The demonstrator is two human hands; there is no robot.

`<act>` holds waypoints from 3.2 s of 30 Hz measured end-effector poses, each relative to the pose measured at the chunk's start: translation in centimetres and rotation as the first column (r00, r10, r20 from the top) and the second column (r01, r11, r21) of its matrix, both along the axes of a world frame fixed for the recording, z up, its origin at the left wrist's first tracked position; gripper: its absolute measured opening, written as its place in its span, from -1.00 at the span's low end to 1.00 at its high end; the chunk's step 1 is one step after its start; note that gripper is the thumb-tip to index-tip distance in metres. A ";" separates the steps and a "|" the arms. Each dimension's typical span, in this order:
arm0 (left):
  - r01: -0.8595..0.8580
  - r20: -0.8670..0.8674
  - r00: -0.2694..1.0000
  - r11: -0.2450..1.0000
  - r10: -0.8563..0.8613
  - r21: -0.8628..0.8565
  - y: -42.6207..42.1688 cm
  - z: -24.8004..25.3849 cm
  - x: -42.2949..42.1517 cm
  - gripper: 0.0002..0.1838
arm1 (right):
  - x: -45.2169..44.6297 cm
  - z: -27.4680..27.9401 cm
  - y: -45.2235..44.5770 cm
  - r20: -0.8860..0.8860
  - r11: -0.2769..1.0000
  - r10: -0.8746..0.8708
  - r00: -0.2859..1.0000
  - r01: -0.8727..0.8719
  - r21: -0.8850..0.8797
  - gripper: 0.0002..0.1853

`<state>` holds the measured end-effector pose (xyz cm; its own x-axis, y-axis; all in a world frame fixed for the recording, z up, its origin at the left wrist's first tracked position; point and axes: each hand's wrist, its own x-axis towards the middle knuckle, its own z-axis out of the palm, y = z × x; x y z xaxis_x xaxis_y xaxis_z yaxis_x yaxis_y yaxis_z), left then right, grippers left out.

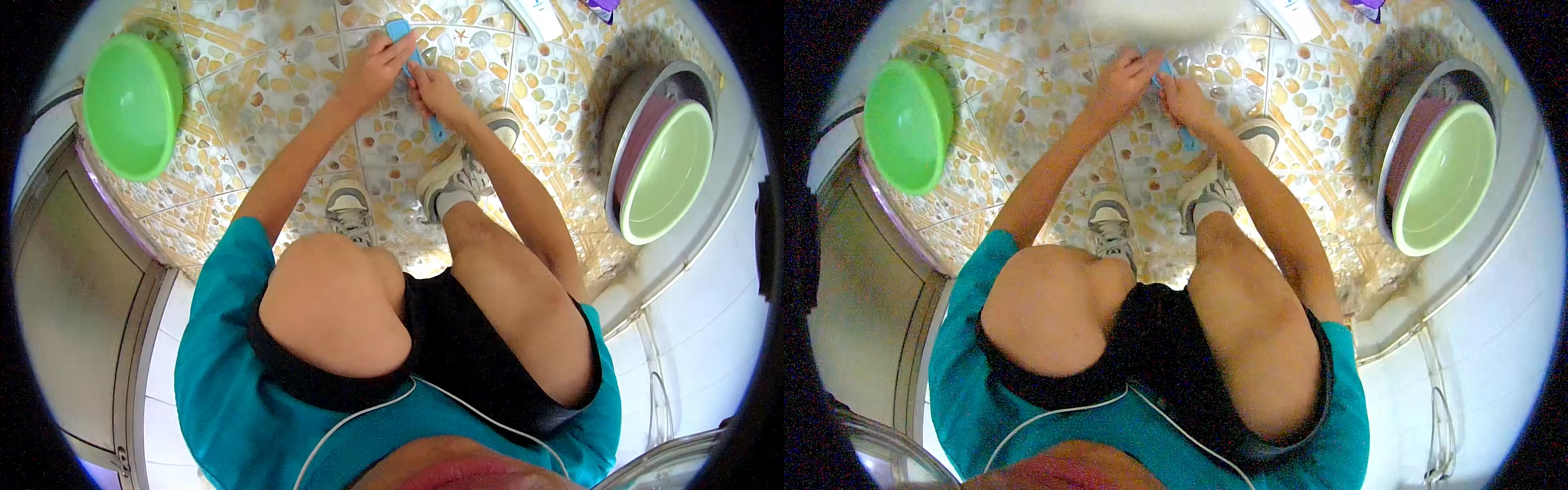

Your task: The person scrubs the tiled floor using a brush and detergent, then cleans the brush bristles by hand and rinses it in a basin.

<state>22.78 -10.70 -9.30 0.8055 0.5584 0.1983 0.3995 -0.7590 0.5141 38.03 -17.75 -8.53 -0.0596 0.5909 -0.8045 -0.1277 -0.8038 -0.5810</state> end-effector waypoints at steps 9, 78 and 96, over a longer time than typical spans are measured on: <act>-0.101 -0.036 0.994 0.994 0.100 -0.050 -2.1 2.7 0.4 -0.54 | 2.1 -1.1 -1.1 0.303 0.994 0.096 0.948 -0.104 0.013 -0.46; -0.481 -0.012 0.872 0.852 0.489 -0.209 13.1 19.0 1.9 -0.67 | 2.9 13.1 2.9 0.060 0.883 -0.334 0.941 0.290 0.369 -0.78; -0.512 0.124 0.751 0.690 0.649 -0.511 11.5 16.7 0.5 -0.83 | -0.9 16.5 4.9 0.014 0.923 -0.183 0.983 0.168 0.345 -0.82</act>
